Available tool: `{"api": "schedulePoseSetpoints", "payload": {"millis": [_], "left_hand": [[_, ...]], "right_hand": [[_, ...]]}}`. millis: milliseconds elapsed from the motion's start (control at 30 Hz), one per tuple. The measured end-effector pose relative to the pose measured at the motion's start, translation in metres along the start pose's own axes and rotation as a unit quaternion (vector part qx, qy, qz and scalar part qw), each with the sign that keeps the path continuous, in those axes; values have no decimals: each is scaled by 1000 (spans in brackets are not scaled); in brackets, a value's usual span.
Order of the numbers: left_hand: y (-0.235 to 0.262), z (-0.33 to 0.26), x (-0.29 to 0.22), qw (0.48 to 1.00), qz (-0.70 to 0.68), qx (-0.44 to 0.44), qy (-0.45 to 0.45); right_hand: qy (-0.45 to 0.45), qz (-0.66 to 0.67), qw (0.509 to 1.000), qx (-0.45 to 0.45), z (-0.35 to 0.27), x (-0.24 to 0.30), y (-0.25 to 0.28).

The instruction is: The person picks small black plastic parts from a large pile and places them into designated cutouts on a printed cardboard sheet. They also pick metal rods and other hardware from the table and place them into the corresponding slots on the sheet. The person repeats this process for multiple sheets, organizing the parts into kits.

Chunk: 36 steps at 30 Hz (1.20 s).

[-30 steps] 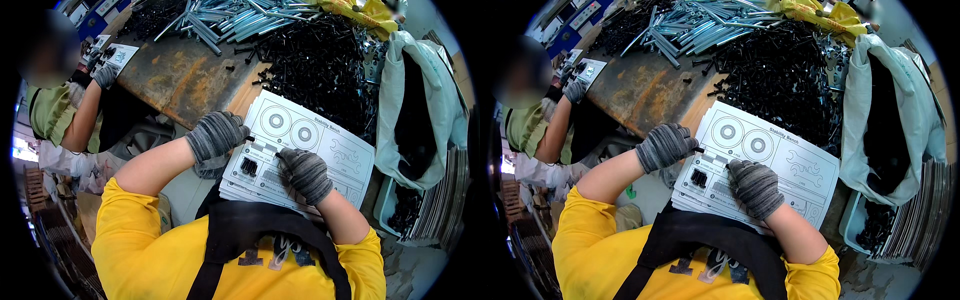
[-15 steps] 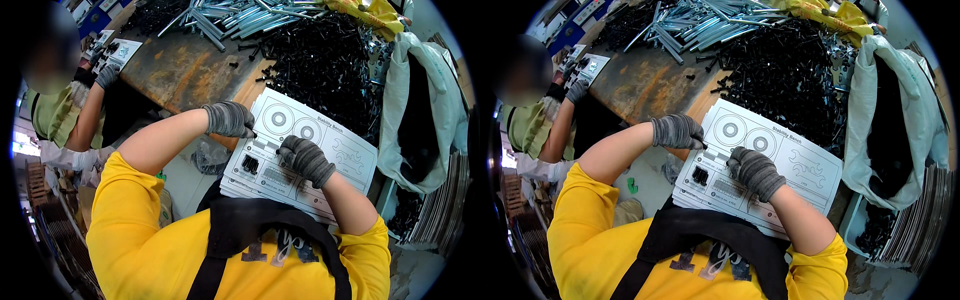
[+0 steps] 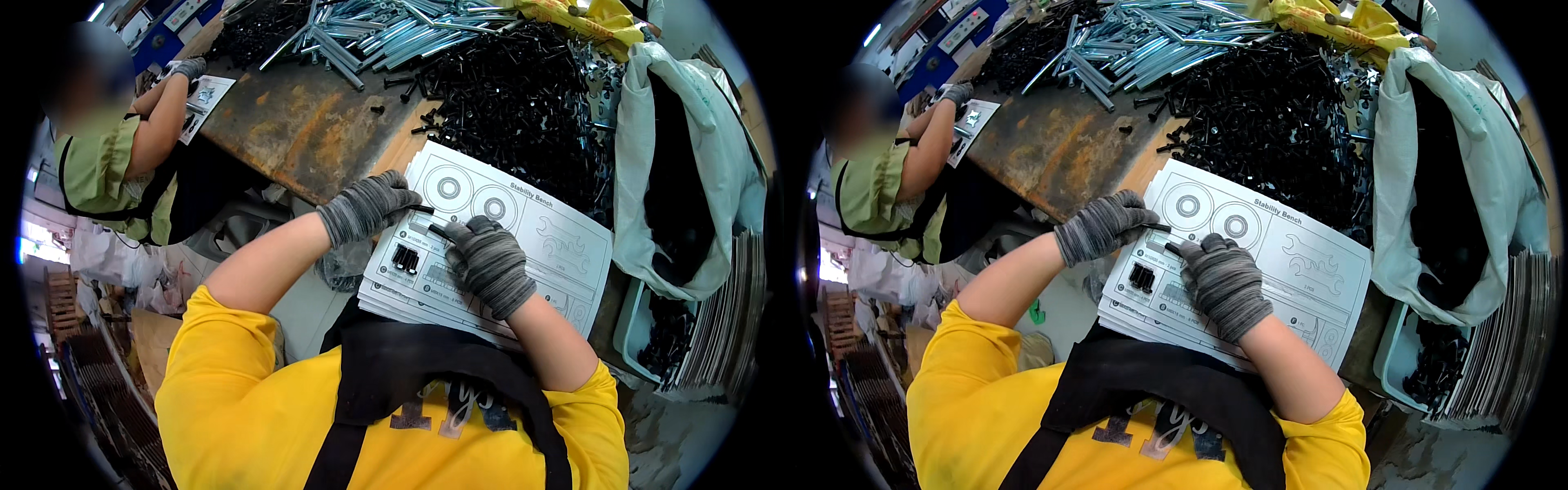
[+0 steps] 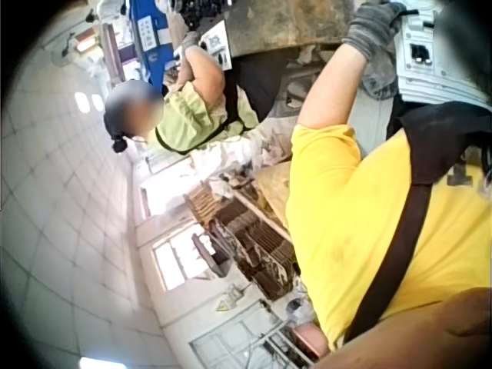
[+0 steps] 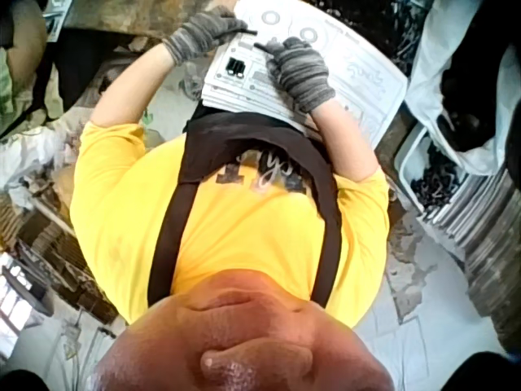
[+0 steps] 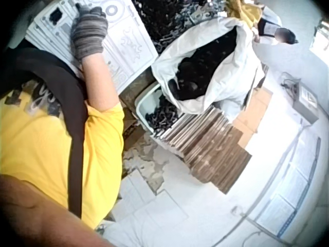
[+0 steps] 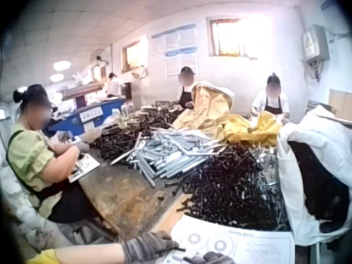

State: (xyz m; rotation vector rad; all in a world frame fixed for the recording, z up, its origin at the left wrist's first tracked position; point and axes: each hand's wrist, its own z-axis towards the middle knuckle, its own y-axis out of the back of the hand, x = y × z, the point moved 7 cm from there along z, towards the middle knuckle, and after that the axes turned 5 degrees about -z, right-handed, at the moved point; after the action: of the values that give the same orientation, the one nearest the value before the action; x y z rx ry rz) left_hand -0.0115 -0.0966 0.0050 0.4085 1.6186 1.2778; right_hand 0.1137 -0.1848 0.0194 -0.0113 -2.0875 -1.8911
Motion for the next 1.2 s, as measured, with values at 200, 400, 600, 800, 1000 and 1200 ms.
{"api": "schedulePoseSetpoints", "payload": {"millis": [200,400,600,800,1000,1200], "left_hand": [[-4,2,-2,994,86,29,54],[1,18,-19,995,90,46,-16],[-7,12,-23,990,-81,48,-104],[-7,11,-25,982,-109,36,-153],[-7,13,-26,975,-88,16,-203],[18,5,-13,975,-200,-83,-58]], "right_hand": [[13,135,991,5,-11,-12,-4],[15,14,999,32,5,-4,-9],[-41,142,988,-35,5,-22,-8],[-44,107,991,73,14,-17,-11],[20,115,993,10,5,-26,4],[-155,205,879,-401,-77,-198,93]]}}
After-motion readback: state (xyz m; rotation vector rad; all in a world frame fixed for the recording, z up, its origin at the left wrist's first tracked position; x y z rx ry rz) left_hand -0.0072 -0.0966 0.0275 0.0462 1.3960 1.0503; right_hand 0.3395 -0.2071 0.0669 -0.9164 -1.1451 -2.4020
